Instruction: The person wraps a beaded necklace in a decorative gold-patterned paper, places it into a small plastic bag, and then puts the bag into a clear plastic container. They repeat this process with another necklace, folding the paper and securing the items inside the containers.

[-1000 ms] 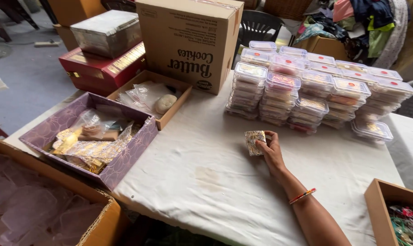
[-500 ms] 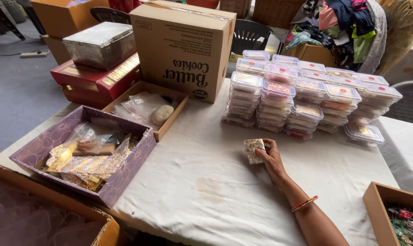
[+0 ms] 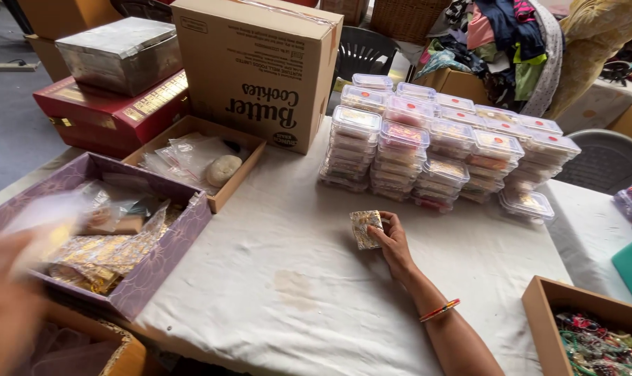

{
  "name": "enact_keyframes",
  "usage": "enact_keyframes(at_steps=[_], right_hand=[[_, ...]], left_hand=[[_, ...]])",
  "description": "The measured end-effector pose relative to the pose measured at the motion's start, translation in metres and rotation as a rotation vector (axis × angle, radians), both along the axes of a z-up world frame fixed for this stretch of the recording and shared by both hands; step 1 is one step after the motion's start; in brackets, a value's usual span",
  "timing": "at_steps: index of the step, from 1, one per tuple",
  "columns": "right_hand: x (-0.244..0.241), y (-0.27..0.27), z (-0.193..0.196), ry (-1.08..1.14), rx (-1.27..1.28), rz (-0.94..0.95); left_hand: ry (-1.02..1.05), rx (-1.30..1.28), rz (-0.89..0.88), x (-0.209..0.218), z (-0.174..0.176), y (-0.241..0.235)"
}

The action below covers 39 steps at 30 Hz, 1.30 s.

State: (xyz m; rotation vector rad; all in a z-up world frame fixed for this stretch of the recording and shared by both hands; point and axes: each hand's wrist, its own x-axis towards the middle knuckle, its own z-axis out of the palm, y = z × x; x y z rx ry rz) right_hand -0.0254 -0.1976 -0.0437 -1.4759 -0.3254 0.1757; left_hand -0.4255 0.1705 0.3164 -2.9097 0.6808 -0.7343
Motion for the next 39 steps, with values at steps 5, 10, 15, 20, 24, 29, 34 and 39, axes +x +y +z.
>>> enact_keyframes(at_steps=[5, 10, 15, 20, 24, 29, 34, 39], right_hand=[[0.015, -0.012, -0.013, -0.095, 0.031, -0.170], [0.056, -0.051, -0.033, -0.308, -0.079, -0.332], [0.031, -0.076, 0.011, -0.523, -0.490, -0.638], [0.038, -0.076, -0.001, -0.494, -0.576, -0.664], [0.019, -0.055, 0.018, -0.698, -0.839, -0.615], [0.012, -0.047, 0.030, -0.923, -0.860, -0.617], [0.023, -0.052, 0.015, -0.834, -0.817, -0.670], [0.020, -0.042, 0.006, -0.481, -0.623, -0.538]], left_hand=[[0.008, 0.014, -0.024, 0.129, -0.112, -0.035], [-0.161, 0.070, -0.242, 0.282, -0.199, -0.107], [-0.095, -0.232, -0.317, 0.406, -0.320, -0.157], [0.187, -0.371, -0.429, 0.403, -0.326, -0.176], [0.269, -0.386, -0.480, 0.420, -0.350, -0.174], [0.164, -0.320, -0.408, 0.411, -0.347, -0.173], [-0.130, -0.229, -0.399, 0.421, -0.373, -0.164], [0.349, -0.509, -0.012, 0.372, -0.309, -0.177]])
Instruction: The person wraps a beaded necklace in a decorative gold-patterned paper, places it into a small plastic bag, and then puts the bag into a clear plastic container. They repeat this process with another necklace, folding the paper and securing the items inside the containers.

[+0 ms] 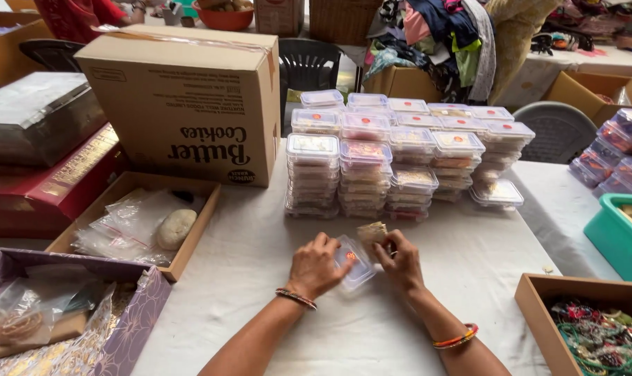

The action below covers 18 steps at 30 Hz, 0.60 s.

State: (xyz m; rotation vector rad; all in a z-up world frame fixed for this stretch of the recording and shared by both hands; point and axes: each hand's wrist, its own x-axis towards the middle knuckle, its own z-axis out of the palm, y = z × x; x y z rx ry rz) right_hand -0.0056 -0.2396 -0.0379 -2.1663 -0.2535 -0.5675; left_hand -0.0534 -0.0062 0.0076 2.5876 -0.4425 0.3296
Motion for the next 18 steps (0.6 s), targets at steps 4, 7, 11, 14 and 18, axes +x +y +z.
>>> enact_keyframes(at_steps=[4, 7, 11, 14, 18], right_hand=[[-0.014, 0.011, -0.002, 0.131, 0.107, 0.081], [-0.014, 0.013, 0.000, 0.235, 0.312, 0.238], [-0.018, 0.006, 0.012, -0.241, 0.028, 0.223], [-0.023, 0.003, 0.023, -0.594, -0.437, 0.173], [-0.028, 0.008, 0.023, -0.664, -0.765, 0.262]], left_hand=[[0.122, 0.066, -0.015, -0.028, 0.035, -0.014], [0.001, 0.122, -0.065, -0.005, 0.001, -0.010], [-0.085, 0.148, -0.181, 0.016, -0.020, 0.004], [-0.008, 0.130, -0.216, 0.018, -0.018, 0.014], [0.002, 0.004, -0.283, 0.053, -0.069, 0.027]])
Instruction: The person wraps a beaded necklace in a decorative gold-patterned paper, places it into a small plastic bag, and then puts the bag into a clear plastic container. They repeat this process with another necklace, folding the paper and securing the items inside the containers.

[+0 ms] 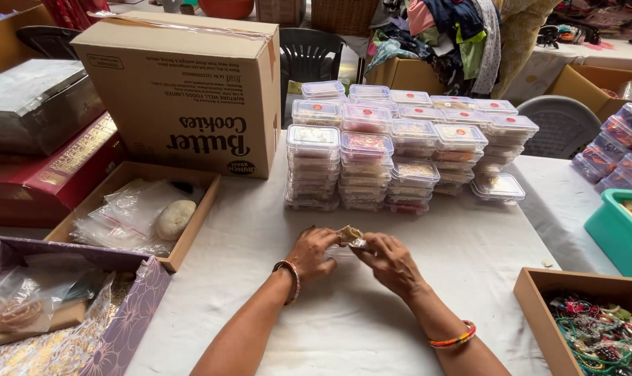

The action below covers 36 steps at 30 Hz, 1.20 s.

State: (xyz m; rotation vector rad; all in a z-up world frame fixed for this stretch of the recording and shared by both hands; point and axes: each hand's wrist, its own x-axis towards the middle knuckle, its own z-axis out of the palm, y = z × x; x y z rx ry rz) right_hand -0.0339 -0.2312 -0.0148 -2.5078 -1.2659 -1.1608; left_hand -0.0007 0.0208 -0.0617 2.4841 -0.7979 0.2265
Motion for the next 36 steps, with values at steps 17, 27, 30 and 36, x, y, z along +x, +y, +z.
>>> enact_keyframes(at_steps=[17, 27, 30, 36], right_hand=[[0.006, -0.003, -0.012, 0.053, 0.136, 0.029], [0.023, -0.022, -0.018, 0.218, 0.785, -0.204], [0.014, -0.017, -0.026, 0.075, 0.653, -0.129], [-0.010, 0.017, 0.001, 0.080, 0.284, 0.176]], left_hand=[[0.280, -0.322, -0.008, -0.014, 0.035, 0.012], [0.113, -0.374, -0.162, -0.004, 0.012, 0.002], [0.099, -0.317, -0.080, -0.008, 0.016, 0.000], [0.069, -0.266, 0.020, -0.019, 0.033, -0.003]])
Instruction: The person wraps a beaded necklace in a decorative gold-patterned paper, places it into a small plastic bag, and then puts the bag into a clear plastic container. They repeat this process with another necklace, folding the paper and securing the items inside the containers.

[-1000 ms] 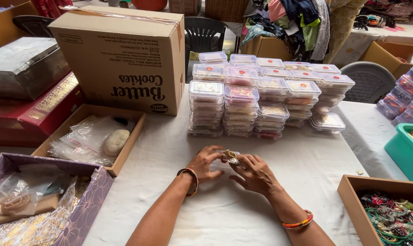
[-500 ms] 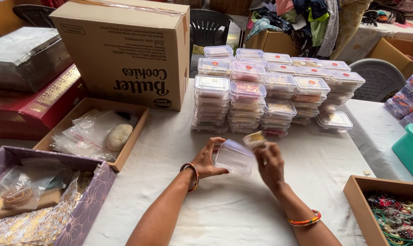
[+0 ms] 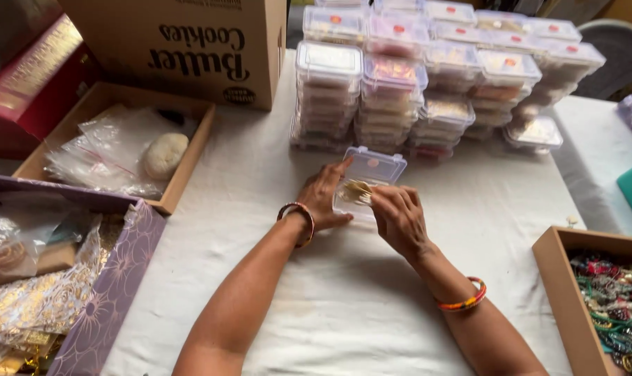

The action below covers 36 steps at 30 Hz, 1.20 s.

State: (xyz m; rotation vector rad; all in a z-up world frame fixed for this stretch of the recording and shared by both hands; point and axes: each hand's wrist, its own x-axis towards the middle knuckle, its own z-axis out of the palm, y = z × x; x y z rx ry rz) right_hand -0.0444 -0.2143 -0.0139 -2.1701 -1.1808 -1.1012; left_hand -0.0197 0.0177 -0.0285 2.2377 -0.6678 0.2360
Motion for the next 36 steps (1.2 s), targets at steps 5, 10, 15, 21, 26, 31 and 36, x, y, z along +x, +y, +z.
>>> enact_keyframes(at_steps=[5, 10, 15, 21, 26, 31, 36], right_hand=[[0.002, 0.002, -0.002, 0.153, -0.028, -0.075], [0.011, 0.000, -0.004, 0.273, 0.016, -0.064], [0.026, -0.002, 0.000, 0.734, 0.212, -0.095], [0.033, -0.002, 0.007, 0.840, 0.092, -0.191], [0.023, 0.008, 0.000, 0.595, -0.096, -0.319], [0.026, -0.003, -0.024, 0.323, -0.286, -0.470], [0.008, -0.002, 0.018, -0.137, 0.040, -0.277]], left_hand=[[0.030, 0.019, -0.003, -0.004, 0.004, 0.000], [0.033, 0.009, -0.046, 0.001, -0.003, 0.000], [0.132, 0.010, -0.055, 0.007, -0.013, -0.003], [0.048, 0.028, -0.071, 0.005, -0.005, -0.004], [-0.019, 0.086, -0.073, 0.016, -0.026, -0.002], [-0.172, 0.200, -0.039, 0.022, -0.050, -0.003], [-0.074, 0.040, -0.027, 0.012, -0.039, -0.003]])
